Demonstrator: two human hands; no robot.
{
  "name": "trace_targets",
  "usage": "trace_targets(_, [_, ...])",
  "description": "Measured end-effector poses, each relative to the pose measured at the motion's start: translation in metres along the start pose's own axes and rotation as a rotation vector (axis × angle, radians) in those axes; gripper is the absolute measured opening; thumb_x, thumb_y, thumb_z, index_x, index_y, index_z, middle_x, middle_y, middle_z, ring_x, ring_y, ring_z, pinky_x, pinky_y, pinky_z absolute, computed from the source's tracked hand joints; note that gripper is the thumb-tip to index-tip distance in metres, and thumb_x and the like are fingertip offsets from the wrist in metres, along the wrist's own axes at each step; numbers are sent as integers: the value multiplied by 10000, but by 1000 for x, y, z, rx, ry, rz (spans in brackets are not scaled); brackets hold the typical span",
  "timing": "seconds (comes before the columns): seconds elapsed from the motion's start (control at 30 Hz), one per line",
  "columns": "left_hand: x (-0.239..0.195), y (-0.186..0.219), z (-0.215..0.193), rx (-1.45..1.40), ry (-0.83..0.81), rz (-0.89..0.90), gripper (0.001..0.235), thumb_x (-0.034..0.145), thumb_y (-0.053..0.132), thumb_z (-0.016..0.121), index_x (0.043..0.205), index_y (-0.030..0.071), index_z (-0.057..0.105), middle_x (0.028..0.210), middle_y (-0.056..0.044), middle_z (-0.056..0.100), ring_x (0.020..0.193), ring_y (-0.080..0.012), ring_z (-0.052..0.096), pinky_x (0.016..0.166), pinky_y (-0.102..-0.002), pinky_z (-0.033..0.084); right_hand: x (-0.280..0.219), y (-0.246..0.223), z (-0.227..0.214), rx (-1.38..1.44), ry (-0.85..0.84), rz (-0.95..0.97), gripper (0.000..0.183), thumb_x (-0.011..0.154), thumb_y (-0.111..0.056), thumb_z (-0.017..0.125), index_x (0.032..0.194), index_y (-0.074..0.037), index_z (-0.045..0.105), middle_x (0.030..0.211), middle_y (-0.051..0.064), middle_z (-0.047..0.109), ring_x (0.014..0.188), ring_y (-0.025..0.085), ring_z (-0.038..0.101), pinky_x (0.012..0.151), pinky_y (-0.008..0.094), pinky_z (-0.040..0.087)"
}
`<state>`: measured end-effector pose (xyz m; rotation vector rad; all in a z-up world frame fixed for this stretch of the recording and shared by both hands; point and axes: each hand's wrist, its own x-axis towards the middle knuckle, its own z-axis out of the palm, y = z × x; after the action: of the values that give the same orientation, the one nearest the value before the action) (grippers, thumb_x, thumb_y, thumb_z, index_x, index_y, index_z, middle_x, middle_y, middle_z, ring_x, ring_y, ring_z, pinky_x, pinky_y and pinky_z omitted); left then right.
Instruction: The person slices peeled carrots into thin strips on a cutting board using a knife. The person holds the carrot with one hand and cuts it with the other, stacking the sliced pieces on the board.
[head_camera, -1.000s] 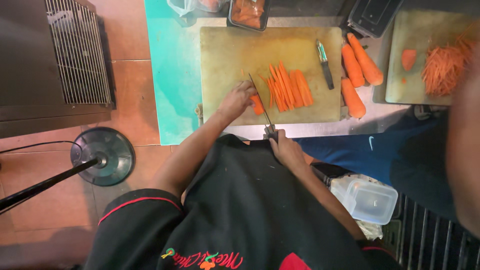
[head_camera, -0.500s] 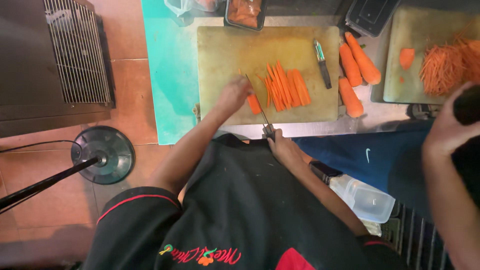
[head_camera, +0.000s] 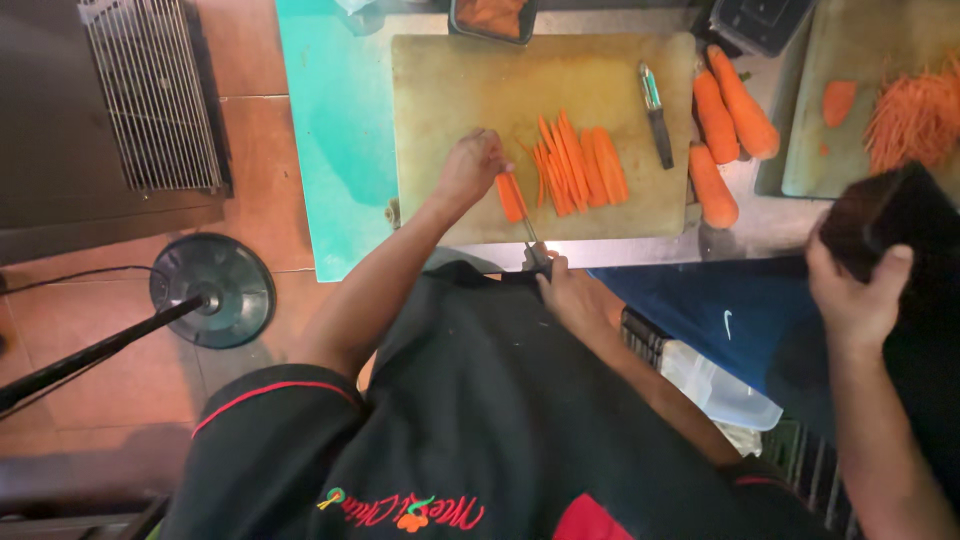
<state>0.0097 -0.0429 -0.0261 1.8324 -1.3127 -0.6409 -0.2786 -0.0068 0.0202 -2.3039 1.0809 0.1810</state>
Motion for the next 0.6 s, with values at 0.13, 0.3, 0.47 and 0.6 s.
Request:
trace_targets(0.13, [0,-2,-1,-11,-16,24,307,749,106,865,860,25,590,870,-177,649,834,-404,642,711,-475,508,-1,1,11,47,-102,148,461,1010,-375,565,1206,25,449,881,295,719,794,491,694,664,585,533])
trace_targets(0.3, [-3,-3,-5,-23,-51,69,270,752,68,841,869,44,599,877,-160,656,840,-375,664,714,-457,521,-1,-1,20,30,-147,182,436,1019,-382,554,1122,27,441,875,295,716,801,501,687,668,609,520])
trace_targets(0.47, [2,-5,-5,-25,-74,77,275,791,127,849,833,38,592,831,-166,647,798,-377,651,693,-466,510,-3,-9,18,39,-119,200,414,1020,-380,538,1101,14,443,847,298,712,795,496,693,670,606,527])
trace_targets(0.6, [8,-8,-2,28,-86,51,297,817,187,846,834,33,592,822,-178,644,783,-396,634,675,-492,489,-3,-17,14,40,-110,217,407,1024,-382,534,1081,12,451,828,289,711,788,493,692,667,606,525])
